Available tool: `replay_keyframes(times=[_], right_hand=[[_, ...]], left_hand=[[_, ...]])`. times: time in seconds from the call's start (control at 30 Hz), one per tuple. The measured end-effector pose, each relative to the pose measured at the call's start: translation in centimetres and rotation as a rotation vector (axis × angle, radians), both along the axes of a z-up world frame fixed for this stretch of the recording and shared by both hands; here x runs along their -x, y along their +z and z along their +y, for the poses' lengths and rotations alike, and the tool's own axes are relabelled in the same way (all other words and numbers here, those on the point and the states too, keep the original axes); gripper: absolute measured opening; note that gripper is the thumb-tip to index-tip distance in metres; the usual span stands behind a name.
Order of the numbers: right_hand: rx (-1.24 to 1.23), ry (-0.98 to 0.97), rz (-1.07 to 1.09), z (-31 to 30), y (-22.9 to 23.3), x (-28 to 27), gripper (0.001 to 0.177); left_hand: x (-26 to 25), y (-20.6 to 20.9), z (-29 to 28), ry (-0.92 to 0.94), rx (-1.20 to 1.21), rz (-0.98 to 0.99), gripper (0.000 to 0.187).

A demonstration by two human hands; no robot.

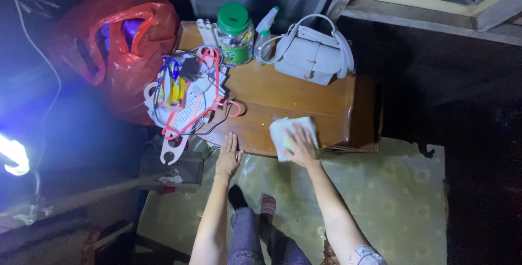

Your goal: Smoothing a bedsheet and then wiping a wooden side table with a cloth.

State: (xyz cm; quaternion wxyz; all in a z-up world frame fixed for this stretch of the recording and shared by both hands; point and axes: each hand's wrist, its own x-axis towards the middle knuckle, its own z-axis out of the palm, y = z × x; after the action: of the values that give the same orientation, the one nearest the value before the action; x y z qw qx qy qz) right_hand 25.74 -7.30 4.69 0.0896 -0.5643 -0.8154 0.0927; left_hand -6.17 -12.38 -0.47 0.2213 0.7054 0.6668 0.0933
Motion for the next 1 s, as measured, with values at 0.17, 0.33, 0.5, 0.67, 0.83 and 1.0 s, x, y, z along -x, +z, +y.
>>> replay_keyframes(times=[0.17,0.33,0.5,0.67,0.83,1.0], right_hand=[[-0.007,0.18,0.045,0.0,-0.7,0.5,0.08],[-0.097,-0.249,0.005,0.7,-3.8,0.4,0.082],[-0.046,-0.46,-0.075,1.5,-2.9,1.6,0.078],[0.065,0.001,-0.027,1.6,-1.5,3.3,0.078],[0.109,0.085,-0.012,2.6,-2.8,4.5,0.075],[-0.038,-0.339,-0.066,4.2,-4.8,5.5,0.083]], left_hand=[[0.6,0.5,0.2,-0.031,-0.037,0.02,0.074],[1.4,1.4,0.5,-0.018,-0.068,0.03,0.063],[3.5,2.9,1.6,-0.15,-0.227,0.061,0.06],[6.2,5.0,2.8,-0.202,-0.256,0.064,0.059],[8.6,6.3,3.6,-0.172,-0.277,0.078,0.059],[10.6,5.5,3.5,-0.07,-0.356,0.074,0.055]])
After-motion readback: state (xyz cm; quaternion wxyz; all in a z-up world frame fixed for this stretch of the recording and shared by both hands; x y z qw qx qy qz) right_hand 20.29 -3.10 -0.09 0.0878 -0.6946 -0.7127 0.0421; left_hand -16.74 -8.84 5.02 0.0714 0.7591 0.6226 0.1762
